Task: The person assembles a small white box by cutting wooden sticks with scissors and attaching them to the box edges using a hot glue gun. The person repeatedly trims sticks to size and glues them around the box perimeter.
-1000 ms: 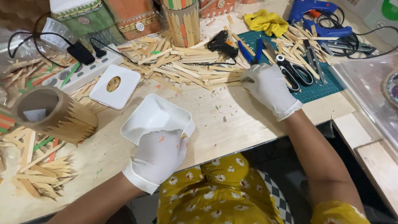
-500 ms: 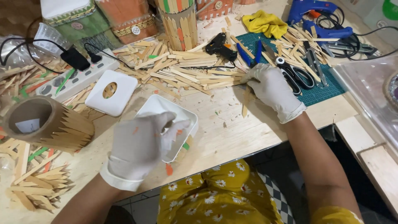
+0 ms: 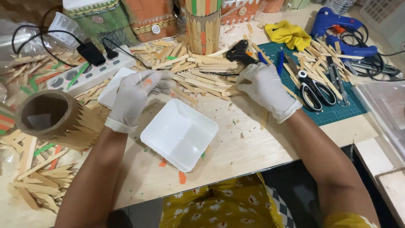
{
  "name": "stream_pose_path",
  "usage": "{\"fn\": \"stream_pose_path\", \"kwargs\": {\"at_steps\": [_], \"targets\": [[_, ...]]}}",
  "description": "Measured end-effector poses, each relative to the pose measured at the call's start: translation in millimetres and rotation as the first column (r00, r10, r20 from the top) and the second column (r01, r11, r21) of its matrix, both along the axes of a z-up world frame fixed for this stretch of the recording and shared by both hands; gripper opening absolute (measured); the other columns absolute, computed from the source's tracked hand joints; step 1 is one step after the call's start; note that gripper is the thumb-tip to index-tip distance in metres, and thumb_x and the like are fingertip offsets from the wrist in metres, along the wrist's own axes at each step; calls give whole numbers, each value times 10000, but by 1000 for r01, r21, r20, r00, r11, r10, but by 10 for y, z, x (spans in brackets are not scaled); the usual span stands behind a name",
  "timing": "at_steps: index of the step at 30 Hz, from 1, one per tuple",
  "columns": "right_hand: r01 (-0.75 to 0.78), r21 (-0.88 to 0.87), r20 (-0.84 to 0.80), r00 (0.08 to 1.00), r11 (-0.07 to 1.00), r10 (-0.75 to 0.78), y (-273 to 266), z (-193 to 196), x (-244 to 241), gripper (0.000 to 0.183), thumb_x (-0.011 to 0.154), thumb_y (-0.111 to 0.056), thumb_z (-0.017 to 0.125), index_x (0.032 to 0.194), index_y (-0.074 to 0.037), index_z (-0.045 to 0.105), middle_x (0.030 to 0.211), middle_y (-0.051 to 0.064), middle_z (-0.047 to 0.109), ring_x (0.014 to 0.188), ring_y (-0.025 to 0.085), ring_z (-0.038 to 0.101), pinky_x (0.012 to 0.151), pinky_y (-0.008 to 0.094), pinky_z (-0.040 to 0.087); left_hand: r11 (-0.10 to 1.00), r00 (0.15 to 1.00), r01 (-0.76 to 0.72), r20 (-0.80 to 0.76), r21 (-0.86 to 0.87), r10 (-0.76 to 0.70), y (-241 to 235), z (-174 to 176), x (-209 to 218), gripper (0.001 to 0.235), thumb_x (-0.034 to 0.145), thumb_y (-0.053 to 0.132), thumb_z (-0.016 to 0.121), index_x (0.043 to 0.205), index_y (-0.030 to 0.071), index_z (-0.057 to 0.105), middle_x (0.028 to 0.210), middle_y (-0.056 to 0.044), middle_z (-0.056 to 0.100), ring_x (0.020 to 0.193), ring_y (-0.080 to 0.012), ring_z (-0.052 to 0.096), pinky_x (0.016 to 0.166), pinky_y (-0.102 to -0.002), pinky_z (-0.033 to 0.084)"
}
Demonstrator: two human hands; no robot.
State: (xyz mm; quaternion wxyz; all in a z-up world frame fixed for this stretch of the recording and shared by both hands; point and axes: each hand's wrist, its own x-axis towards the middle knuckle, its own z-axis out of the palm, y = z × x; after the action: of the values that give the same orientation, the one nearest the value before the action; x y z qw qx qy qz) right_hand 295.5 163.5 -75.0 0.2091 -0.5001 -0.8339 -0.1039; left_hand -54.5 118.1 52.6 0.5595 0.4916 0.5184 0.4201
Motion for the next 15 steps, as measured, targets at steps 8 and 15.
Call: {"fn": "stream_pose_path", "kwargs": {"at_steps": [8, 15], "targets": [[72, -574, -470, 787, 816, -400, -105, 347, -362, 220, 818, -384, 865, 1025, -366, 790, 924, -174, 752, 972, 92, 700, 848, 256, 485, 963, 961, 268, -67, 4, -268, 554, -394, 82, 276, 999, 191, 623, 1237, 99, 726, 1061, -125, 784, 866, -128, 757, 786, -195, 559], [-172, -642, -641, 656, 747, -399, -127, 467, -800, 207, 829, -238, 843, 1026, -206, 790, 881, -27, 774, 858, 112, 678, 827, 291, 541, 919, 922, 386, -12, 82, -386, 869, -932, 248, 368, 847, 103, 830, 1202, 57, 741, 1051, -107, 787, 791, -109, 749, 692, -176, 562]]}}
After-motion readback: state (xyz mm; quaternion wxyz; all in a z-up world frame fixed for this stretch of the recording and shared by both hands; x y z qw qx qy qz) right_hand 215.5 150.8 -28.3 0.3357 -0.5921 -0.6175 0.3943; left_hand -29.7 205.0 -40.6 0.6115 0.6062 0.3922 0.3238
